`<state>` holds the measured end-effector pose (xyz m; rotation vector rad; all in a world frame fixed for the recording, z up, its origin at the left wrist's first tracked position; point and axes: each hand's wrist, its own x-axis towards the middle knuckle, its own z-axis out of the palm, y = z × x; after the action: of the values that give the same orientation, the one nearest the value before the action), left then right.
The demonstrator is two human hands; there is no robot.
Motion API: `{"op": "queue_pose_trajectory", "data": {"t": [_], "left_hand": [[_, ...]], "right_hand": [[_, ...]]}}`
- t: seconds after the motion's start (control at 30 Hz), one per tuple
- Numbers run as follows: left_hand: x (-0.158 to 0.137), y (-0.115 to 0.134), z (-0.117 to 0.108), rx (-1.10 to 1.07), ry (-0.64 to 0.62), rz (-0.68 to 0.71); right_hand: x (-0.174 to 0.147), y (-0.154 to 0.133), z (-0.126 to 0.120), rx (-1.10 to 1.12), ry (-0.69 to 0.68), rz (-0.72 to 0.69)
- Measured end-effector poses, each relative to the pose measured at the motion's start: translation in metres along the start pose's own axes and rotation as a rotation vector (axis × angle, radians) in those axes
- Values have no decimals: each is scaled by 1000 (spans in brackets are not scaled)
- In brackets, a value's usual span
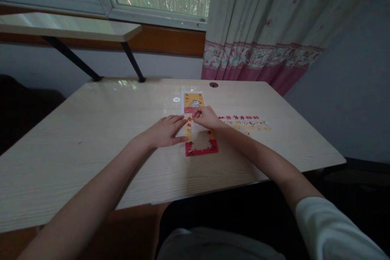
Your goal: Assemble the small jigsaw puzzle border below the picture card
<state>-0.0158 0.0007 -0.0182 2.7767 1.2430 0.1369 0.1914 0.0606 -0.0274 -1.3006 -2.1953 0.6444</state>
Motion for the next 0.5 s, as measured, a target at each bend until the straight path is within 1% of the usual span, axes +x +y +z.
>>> {"op": "queue_pose_trajectory", "data": {"t": [0.17, 0.33, 0.4, 0.5], "left_hand": [[0, -1, 0, 8, 1, 7], [0, -1, -1, 33, -8, 10], [0, 0, -1, 34, -11, 7], [-1, -1, -1, 26, -17, -2]], "right_hand": [[3, 6, 0, -24, -29, 24], [2, 6, -1, -25, -9, 23], [0, 5, -6, 1, -16, 8], [-5, 6, -21, 43, -17, -28]]}}
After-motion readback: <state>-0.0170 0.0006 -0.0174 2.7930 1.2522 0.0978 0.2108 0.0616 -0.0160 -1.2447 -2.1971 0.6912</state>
